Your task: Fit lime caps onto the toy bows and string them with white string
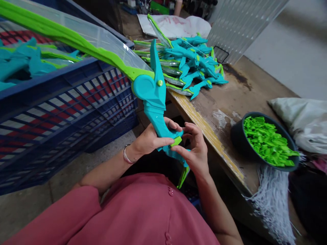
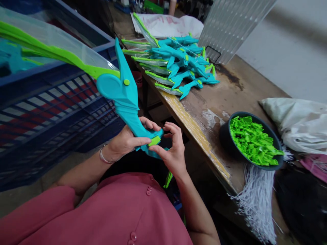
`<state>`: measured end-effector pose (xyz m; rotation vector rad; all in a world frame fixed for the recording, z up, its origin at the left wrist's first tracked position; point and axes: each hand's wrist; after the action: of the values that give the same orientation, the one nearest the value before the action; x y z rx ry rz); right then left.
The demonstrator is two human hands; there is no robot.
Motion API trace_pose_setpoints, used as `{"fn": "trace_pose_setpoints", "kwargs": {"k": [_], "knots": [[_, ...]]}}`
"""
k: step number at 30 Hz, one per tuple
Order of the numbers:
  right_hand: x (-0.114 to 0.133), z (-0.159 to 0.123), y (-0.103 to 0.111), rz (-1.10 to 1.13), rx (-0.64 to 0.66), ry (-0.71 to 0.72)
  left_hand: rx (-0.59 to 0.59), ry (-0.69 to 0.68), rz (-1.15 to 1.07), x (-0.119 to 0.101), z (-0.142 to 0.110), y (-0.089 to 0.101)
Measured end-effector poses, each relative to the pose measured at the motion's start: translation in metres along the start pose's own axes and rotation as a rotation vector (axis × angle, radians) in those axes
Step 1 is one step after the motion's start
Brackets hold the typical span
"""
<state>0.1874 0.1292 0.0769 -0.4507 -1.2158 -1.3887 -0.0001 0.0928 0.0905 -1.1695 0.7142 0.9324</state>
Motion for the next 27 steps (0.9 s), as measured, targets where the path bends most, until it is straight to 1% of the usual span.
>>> {"fn": "trace_pose_setpoints", "kwargs": {"k": [2,4,5,6,7,9,11,13,17,19,22,27], "knots": [[-0.005,0.005,0.004,0.166,0.157,-0.108,0.07,0.0,0.016,-0.004,-0.002,-0.002],[-0.008,0.009,0.006,0.33,0.331,-0.214,0.107,-0.011,0.04,-0.007,-0.004,-0.003],[-0.008,0.009,0.006,0.398,0.389,-0.267,0.108,-0.024,0.064,-0.008,-0.006,-0.004],[-0.008,0.009,0.006,0.451,0.42,-0.319,0.097,-0.039,0.101,-0.009,-0.007,-0.004],[-0.007,0.009,0.005,0.488,0.422,-0.366,0.078,-0.05,0.153,-0.009,-0.008,-0.004],[-0.005,0.005,0.002,0.522,0.376,-0.428,0.014,-0.061,0.275,-0.009,-0.011,-0.003],[-0.001,0.001,0.0,0.522,0.32,-0.45,-0.048,-0.04,0.389,-0.01,-0.014,-0.002],[0.003,-0.002,-0.002,0.509,0.28,-0.454,-0.076,0.008,0.475,-0.012,-0.018,0.0],[0.009,-0.007,-0.002,0.45,0.263,-0.463,-0.088,0.107,0.615,-0.013,-0.024,-0.001],[0.01,-0.008,-0.001,0.413,0.252,-0.464,-0.113,0.13,0.683,-0.011,-0.026,-0.003],[0.011,-0.009,0.001,0.398,0.24,-0.475,-0.142,0.113,0.74,-0.007,-0.025,-0.007],[0.01,-0.011,0.003,0.355,0.181,-0.501,-0.078,0.044,0.755,-0.002,-0.017,-0.011]]}}
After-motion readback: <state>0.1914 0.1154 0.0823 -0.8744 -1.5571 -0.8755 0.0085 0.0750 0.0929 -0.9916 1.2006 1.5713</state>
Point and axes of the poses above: each hand's wrist, its own z-axis towards the middle knuckle, its own y-axis out of the back of the hand, x = y × z, and after that the axes turned 4 degrees about -y, right-handed
